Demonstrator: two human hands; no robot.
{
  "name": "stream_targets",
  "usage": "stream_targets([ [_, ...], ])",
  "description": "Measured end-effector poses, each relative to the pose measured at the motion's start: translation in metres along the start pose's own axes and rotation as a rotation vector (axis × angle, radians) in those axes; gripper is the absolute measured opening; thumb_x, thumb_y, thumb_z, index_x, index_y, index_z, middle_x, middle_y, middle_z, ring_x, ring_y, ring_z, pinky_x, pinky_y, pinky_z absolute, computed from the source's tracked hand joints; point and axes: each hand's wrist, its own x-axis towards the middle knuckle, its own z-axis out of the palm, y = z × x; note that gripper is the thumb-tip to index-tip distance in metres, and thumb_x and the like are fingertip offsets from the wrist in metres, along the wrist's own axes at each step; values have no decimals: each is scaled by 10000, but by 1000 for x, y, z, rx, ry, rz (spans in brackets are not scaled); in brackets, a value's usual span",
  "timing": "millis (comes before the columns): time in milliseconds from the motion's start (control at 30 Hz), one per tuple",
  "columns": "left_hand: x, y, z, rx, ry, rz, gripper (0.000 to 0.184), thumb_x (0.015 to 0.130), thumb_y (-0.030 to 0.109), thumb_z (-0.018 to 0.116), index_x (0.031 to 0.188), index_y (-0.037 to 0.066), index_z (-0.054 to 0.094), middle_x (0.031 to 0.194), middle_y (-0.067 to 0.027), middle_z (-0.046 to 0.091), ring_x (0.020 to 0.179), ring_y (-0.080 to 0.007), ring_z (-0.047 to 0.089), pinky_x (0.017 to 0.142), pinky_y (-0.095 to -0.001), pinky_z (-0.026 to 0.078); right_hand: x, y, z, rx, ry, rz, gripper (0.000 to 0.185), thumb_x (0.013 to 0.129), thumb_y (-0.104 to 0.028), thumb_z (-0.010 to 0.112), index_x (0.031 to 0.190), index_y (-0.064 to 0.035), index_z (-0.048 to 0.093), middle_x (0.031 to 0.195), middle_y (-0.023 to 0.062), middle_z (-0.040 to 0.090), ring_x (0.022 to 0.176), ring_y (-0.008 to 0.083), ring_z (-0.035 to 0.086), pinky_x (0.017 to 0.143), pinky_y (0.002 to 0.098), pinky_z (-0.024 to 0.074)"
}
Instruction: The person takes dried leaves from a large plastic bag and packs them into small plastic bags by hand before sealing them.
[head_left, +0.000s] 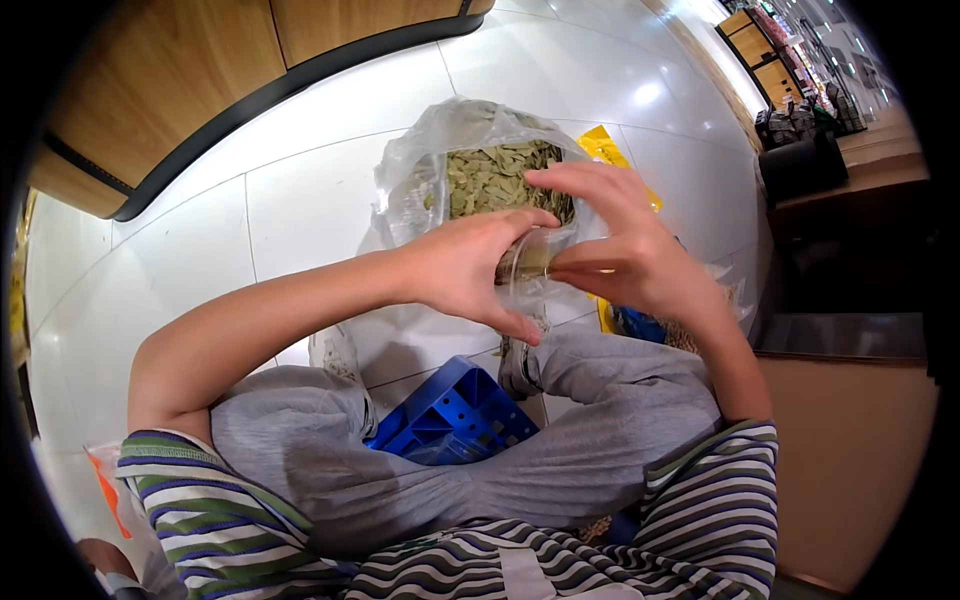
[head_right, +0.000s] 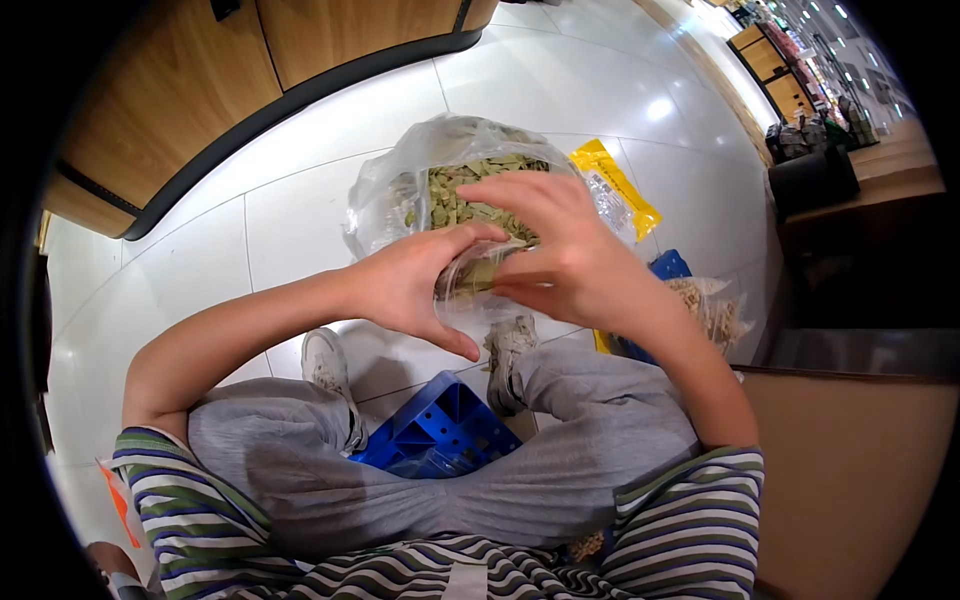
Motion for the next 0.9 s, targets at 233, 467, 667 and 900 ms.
stream_targets([
  [233, -1, -10, 10, -95, -46, 100, 1049, 596, 418, 926, 1381, -49, 409, 1312, -224, 551, 1198, -337, 577, 1029, -390, 452, -1, 8, 31, 137, -25, -36, 137, 594, -63, 776, 687, -27, 682, 1347, 133, 592, 1269, 336, 538, 975, 455, 469],
  [467, -3, 0, 1, -42, -167, -7, 896, 615, 390, 920, 1283, -26, 492, 1189, -187, 613, 1095, -295, 609, 959, -377, 482, 0, 8, 36, 91, -73, -87, 80, 619, -40, 735, 654, -4, 673, 1291, 135, 626, 1225, 324, 574, 963, 436, 514],
  [667, -3, -8, 4, -89, -151, 24, 851, 612, 383, 921, 1243, -24, 521, 1164, -179, 620, 1074, -285, 610, 940, -366, 488, 3, 7, 39, 135, -79, -66, 97, 616, -12, 740, 686, 13, 678, 1286, 135, 629, 1201, 316, 591, 925, 400, 538],
  [900, -3, -8, 8, -90, -100, 142, 790, 627, 411, 907, 1169, -36, 546, 1098, -171, 636, 1020, -285, 627, 891, -359, 505, 2, 4, 41, 183, -114, -43, 133, 613, 13, 750, 734, -5, 700, 1266, 138, 626, 1163, 310, 605, 900, 397, 543],
])
